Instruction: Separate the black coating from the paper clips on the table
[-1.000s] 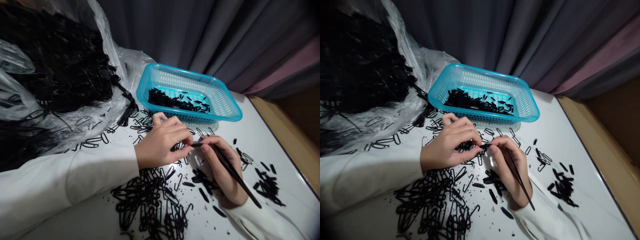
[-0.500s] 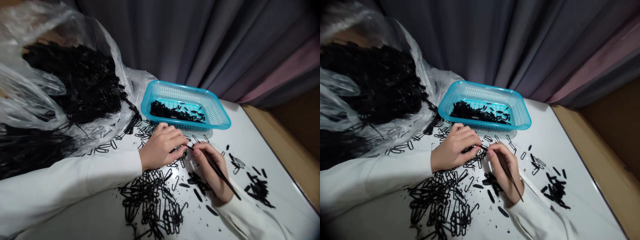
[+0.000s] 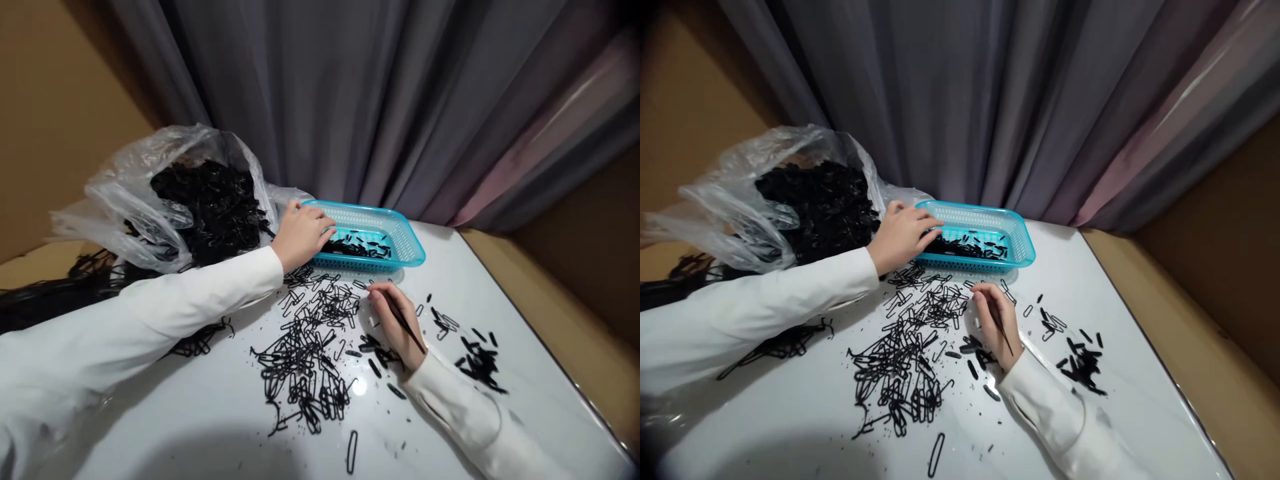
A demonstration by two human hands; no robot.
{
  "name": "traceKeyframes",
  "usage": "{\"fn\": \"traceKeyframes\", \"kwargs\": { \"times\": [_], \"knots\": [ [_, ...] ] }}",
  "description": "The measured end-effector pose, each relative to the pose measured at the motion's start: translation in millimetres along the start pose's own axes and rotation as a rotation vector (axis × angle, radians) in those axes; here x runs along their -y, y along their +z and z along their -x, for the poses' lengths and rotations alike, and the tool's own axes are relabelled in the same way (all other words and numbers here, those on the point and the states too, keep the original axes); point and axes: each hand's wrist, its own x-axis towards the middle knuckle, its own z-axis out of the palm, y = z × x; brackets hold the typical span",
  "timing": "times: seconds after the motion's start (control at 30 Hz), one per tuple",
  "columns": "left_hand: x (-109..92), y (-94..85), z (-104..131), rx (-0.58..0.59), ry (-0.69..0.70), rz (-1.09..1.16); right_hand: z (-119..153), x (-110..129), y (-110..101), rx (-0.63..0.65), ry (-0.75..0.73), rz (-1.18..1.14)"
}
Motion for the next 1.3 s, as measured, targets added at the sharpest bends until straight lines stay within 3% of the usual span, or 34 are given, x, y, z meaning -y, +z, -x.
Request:
{"fn": "traceKeyframes", "kwargs": {
  "times": [0.1,0.2,0.3,0.43,0.67,0.9,1.0,1.13,1.3],
  "knots": [
    [-29.6,-18.4,22.1,-0.044,0.081,0.135,-8.2,3.7,-10.1,0.005,0.026,-0.067],
    [-66.1,-28.2,47.5,0.169,0.181,0.352,-17.5,9.1,-20.6,0.024,0.043,-0.161],
    [-92.1,-18.3,64.0,0.388,0.172,0.474,-23.4,13.9,-27.8,0.041,0.057,-0.205],
    [-108.0,3.1,75.8,0.509,0.169,0.572,-25.7,20.7,-33.1,0.041,0.068,-0.194],
    [-124.6,8.9,94.4,0.495,0.257,0.598,-28.8,24.6,-37.4,0.030,0.049,-0.143],
    [-129.4,8.6,72.8,0.627,0.321,0.521,-30.9,22.1,-40.2,0.024,0.042,-0.128],
    [-123.0,11.9,71.0,0.588,0.305,0.464,-32.1,23.6,-40.8,0.021,0.037,-0.129],
    [-119.5,8.2,78.2,0.512,0.289,0.580,-32.8,24.9,-40.9,0.014,0.036,-0.129],
    [-141.9,1.5,92.5,0.416,0.401,0.606,-32.2,23.6,-40.4,0.019,0.041,-0.117]
  ]
}}
